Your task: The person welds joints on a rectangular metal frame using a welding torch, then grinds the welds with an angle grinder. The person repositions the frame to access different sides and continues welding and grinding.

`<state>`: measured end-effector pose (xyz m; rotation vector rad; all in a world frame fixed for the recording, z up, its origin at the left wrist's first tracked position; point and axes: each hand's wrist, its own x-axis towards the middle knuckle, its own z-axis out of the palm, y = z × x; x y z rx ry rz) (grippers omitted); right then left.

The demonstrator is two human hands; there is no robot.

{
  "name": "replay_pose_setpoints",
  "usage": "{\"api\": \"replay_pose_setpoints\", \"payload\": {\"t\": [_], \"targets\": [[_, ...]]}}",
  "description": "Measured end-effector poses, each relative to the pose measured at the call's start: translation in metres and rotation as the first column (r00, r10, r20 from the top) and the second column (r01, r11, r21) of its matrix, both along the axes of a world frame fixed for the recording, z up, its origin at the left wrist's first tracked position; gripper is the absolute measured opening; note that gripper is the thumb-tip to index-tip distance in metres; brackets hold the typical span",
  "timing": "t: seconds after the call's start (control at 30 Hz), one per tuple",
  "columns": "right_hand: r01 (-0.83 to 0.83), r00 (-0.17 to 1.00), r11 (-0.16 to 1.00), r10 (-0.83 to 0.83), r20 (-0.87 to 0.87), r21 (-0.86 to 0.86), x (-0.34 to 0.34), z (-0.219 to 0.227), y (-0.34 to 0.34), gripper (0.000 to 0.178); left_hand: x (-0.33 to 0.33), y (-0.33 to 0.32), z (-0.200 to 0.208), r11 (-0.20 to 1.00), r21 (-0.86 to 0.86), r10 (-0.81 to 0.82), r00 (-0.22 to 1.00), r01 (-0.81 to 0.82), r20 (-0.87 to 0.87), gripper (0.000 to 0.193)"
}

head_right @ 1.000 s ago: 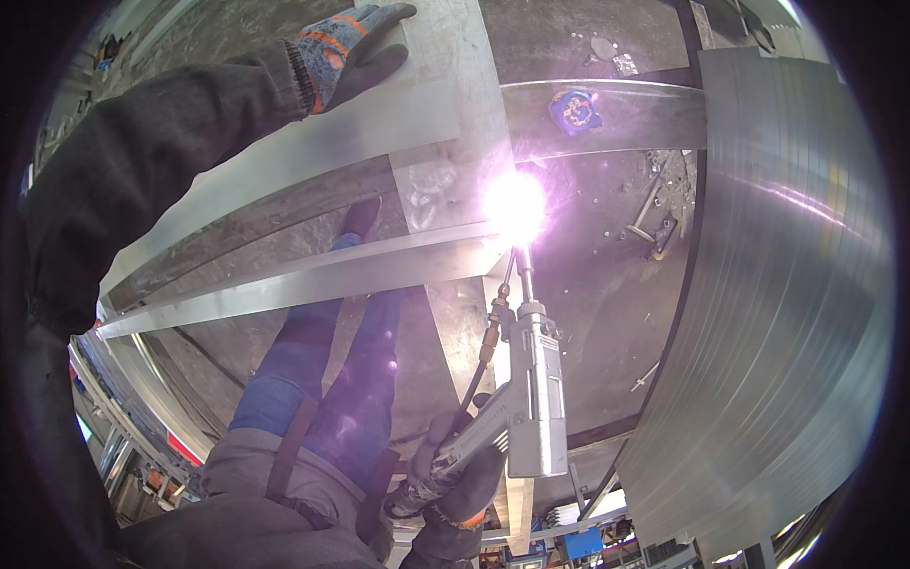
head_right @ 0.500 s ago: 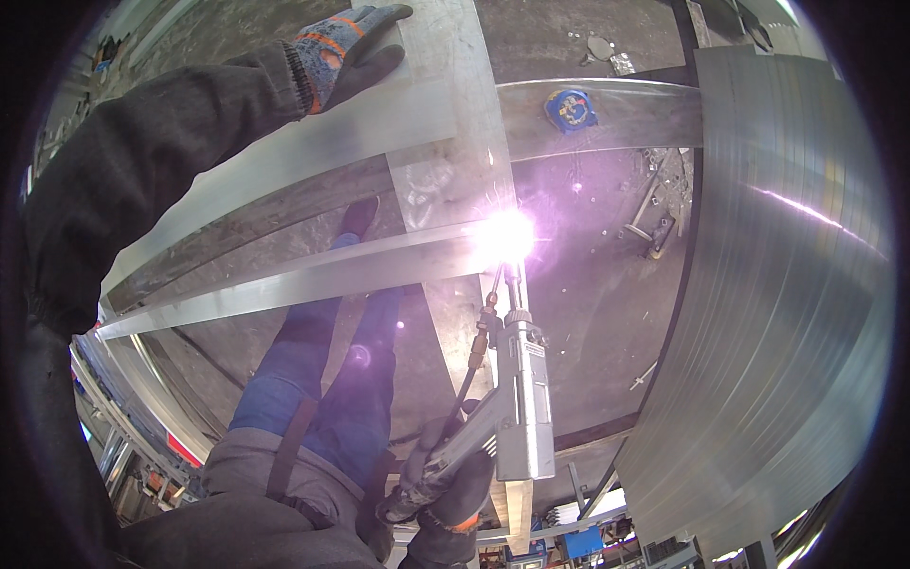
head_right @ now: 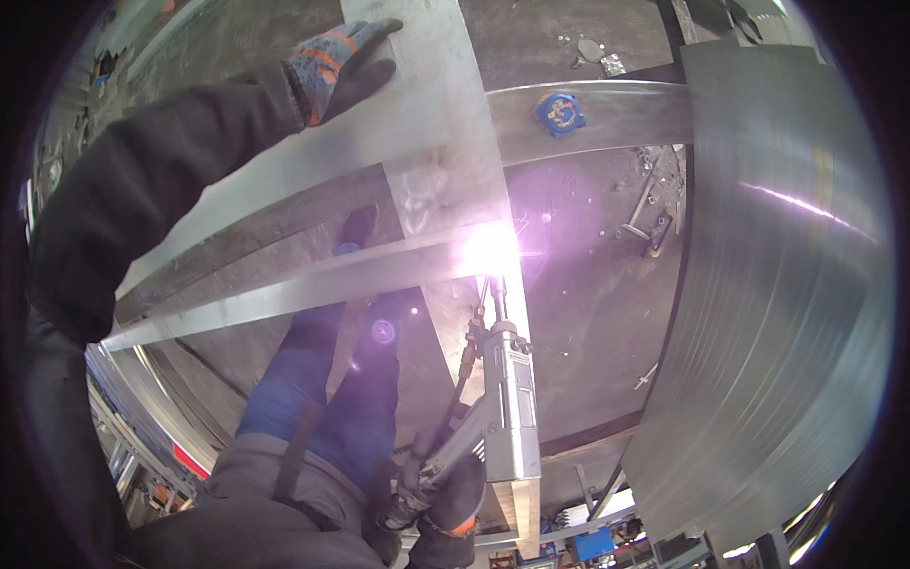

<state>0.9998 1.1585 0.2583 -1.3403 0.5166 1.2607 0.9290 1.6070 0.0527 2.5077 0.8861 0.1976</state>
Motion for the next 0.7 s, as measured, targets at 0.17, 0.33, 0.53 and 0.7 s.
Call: {"api": "replay_pose_setpoints", "payload": {"t": [0.17,0.33,0.53,0.7], "targets": [[0.075,0.996,0.992,-0.08,0.04,0.104,-0.012,0.023,-0.022,0.069,-0.004,0.001,0.004,0.998,0.05,-0.045,0.999,0.045,0.0,0.064],[0.075,0.967,0.991,-0.099,0.234,0.111,-0.039,0.06,-0.047,0.068,-0.001,0.003,0.004,0.998,0.028,-0.063,0.998,0.063,-0.017,0.07],[0.041,0.876,0.998,-0.012,0.483,-0.05,-0.093,0.12,-0.073,0.054,0.012,-0.007,-0.004,0.971,0.24,0.054,0.968,0.006,-0.244,0.076],[-0.172,0.618,0.962,0.272,0.737,-0.211,-0.116,0.116,-0.058,0.054,-0.067,-0.114,0.005,0.996,0.012,0.086,0.99,-0.088,0.107,0.063]]}}
